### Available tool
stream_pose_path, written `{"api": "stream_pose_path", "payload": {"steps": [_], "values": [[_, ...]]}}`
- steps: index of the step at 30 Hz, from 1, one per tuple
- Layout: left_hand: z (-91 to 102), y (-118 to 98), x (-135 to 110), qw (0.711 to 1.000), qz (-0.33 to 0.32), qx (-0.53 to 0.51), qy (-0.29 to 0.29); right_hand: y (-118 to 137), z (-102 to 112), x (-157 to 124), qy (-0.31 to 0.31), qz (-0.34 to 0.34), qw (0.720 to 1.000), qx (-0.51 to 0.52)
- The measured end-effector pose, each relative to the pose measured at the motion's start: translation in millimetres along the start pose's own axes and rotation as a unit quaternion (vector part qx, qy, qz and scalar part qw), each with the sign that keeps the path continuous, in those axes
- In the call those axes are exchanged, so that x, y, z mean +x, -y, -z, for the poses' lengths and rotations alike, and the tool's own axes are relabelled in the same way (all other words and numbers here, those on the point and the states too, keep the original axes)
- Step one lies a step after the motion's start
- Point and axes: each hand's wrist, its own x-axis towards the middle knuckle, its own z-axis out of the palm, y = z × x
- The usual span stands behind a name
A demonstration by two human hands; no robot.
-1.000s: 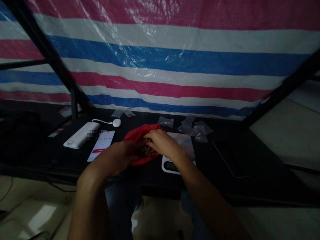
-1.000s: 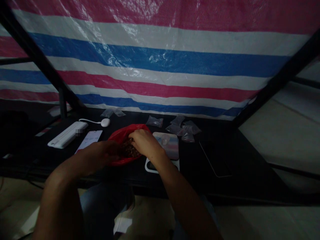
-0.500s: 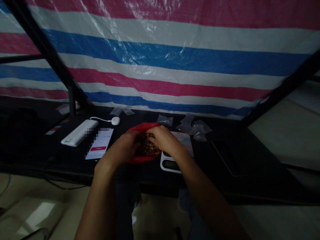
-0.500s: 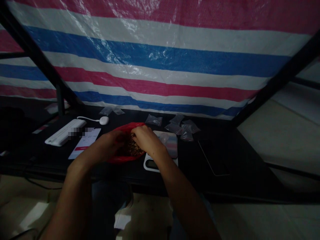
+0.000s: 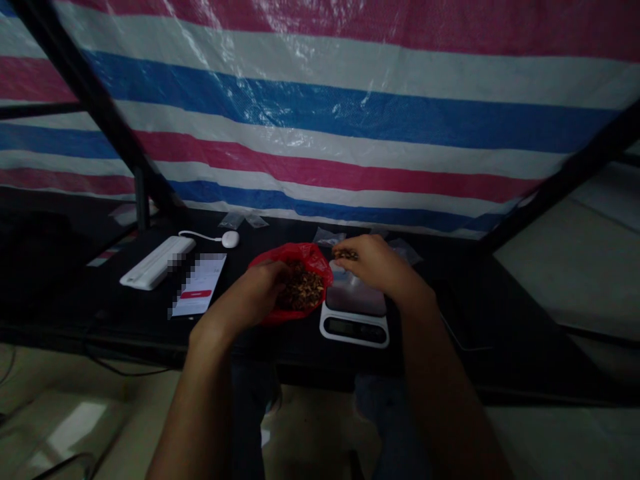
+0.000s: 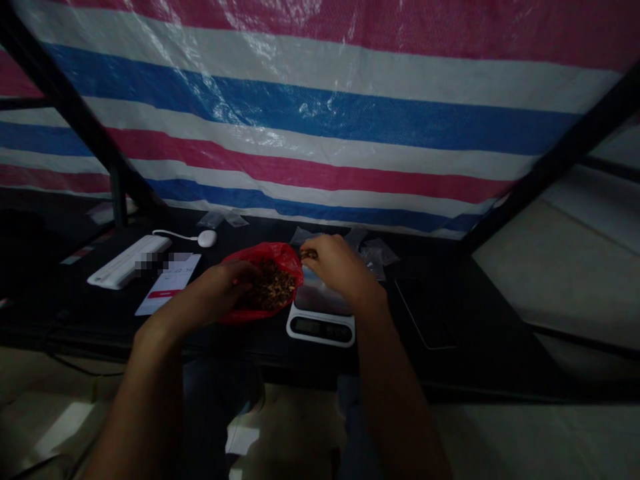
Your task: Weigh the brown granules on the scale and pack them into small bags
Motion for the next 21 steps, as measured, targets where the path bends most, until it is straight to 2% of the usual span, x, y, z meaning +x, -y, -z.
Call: {"api": "stream_pose_path", "payload": {"steps": [6, 21], "values": [[-1.9, -2, 2, 0.999, -0.002, -0.026, 0.021, -13, 17, -14, -0.004, -0.070, 0.998, 0.006], [-3.0, 0, 3, 0.998, 0.002, -0.016, 0.056, -23, 14, -11, 0.022, -0.084, 0.996, 0.001]]}}
